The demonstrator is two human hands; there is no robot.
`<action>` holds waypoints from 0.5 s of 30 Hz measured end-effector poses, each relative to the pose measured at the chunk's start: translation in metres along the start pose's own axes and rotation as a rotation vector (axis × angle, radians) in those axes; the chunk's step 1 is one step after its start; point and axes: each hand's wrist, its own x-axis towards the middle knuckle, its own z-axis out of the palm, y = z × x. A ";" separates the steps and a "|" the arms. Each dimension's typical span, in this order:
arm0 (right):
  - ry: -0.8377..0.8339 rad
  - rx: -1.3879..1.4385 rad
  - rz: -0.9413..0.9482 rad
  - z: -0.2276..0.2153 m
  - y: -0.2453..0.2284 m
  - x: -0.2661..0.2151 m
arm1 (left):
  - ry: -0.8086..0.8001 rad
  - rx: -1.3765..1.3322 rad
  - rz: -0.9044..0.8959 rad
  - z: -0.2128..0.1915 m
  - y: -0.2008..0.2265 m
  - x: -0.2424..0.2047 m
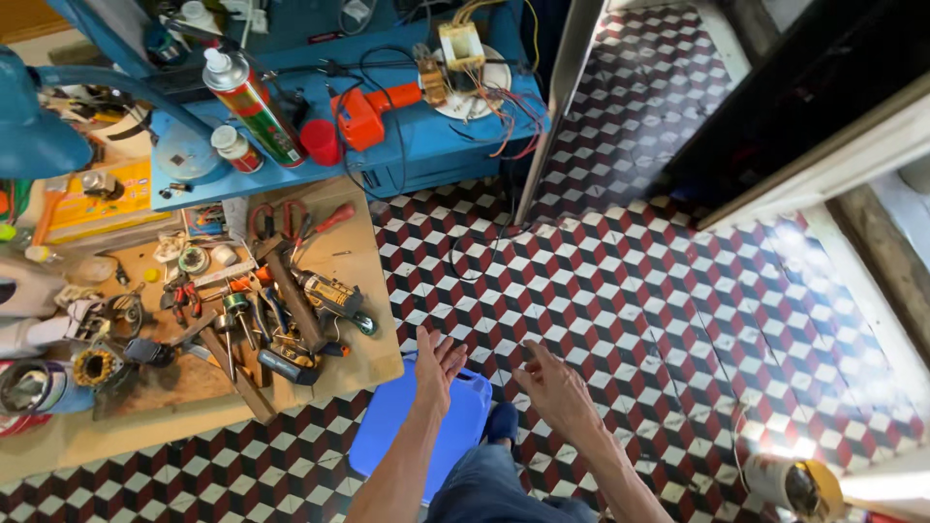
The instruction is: The person repeatedly measures a small cylindrical metal part using a caliper, rotating and adjusting the part between measurements. The person then retrieves a power tool from a cabinet and places it on the floor.
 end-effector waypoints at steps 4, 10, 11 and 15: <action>-0.077 -0.180 -0.067 -0.035 0.023 0.069 | 0.049 -0.027 0.107 0.047 0.019 0.000; -0.240 -0.580 -0.506 -0.051 0.048 0.176 | 0.102 -0.020 0.250 0.091 0.033 -0.001; -0.302 -0.637 -0.511 -0.056 0.051 0.189 | 0.121 -0.067 0.264 0.103 0.026 -0.002; -0.404 -0.752 -0.549 -0.080 0.053 0.224 | 0.191 -0.247 0.319 0.159 0.018 -0.004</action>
